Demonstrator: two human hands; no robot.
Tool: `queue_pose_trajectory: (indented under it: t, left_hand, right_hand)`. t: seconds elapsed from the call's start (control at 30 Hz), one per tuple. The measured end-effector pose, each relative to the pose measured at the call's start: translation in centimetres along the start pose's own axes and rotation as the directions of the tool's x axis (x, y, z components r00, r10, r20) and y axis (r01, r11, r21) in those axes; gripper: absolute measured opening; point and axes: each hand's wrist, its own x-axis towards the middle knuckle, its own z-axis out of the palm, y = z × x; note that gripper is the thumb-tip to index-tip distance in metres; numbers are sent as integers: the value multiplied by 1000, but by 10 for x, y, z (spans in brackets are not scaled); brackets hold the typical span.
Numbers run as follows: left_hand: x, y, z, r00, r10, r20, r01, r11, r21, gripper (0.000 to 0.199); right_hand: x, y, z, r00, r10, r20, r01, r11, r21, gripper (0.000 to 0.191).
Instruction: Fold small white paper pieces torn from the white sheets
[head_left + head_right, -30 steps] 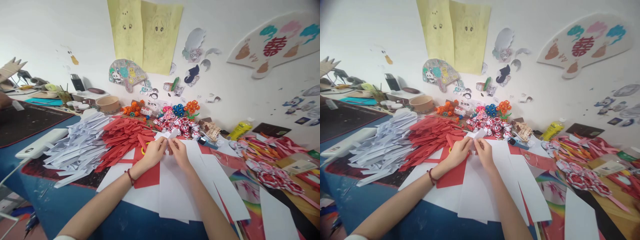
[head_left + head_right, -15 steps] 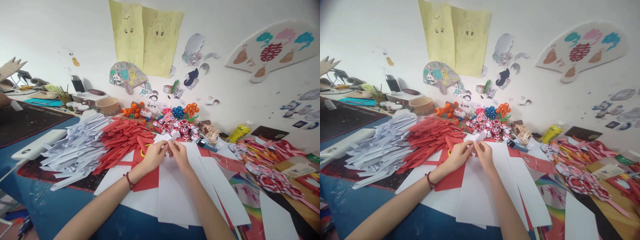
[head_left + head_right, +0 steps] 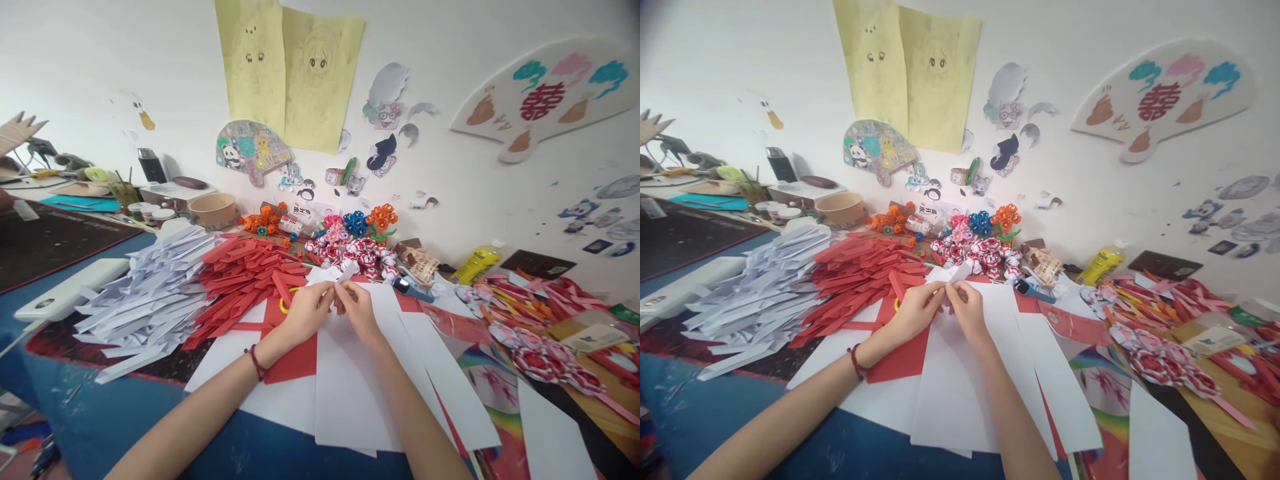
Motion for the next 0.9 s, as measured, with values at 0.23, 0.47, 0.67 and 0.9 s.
queue_pose_trajectory:
  t: [0.23, 0.47, 0.67, 0.9]
  left_hand:
    - [-1, 1, 0, 1000, 23, -16, -22, 999, 45, 28]
    - [-1, 2, 0, 999, 41, -16, -40, 998, 46, 26]
    - [-2, 2, 0, 999, 53, -10, -53, 998, 43, 26]
    - [-2, 1, 1, 999, 44, -22, -43, 997, 72, 24]
  right_hand:
    - [0, 1, -1, 1000, -1, -3, 1, 1000, 20, 34]
    - [0, -1, -1, 1000, -3, 7, 3, 1000, 26, 32]
    - [0, 1, 0, 1000, 6, 7, -6, 999, 46, 28]
    - [-1, -1, 0, 1000, -4, 10, 3, 999, 34, 26]
